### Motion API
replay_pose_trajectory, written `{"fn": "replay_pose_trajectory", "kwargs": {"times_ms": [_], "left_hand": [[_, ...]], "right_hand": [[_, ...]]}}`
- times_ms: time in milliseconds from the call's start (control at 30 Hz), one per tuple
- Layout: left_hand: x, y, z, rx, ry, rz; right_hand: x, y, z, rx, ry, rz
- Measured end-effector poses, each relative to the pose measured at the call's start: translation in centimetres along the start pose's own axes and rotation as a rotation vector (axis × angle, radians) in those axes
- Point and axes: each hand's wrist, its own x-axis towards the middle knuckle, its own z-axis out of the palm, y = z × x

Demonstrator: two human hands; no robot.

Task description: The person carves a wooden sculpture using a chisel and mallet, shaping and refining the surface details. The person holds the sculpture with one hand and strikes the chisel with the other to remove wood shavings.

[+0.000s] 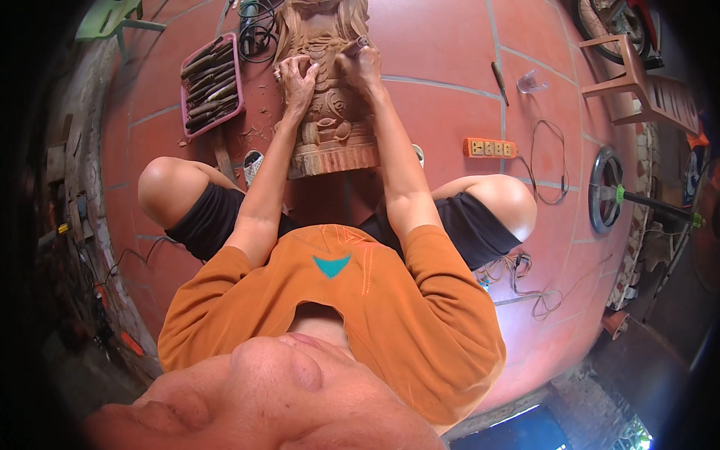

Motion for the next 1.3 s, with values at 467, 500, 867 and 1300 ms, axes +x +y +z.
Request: {"fn": "replay_pose_trajectory", "kwargs": {"times_ms": [467, 500, 867, 1300], "left_hand": [[0.7, -0.6, 0.5, -0.020, 0.004, 0.042], [0.7, -0.5, 0.4, -0.035, 0.011, 0.058], [0.7, -0.1, 0.3, -0.027, -0.001, 0.022], [0.4, 1.0, 0.0, -0.018, -0.005, 0.019]], "right_hand": [[-0.7, -0.2, 1.2, 0.169, -0.024, 0.075], [-0.3, -0.4, 1.3, 0.170, 0.029, 0.045], [1.4, 0.1, 1.3, 0.065, -0.063, 0.189], [4.3, 0.1, 2.0, -0.072, 0.142, 0.140]]}}
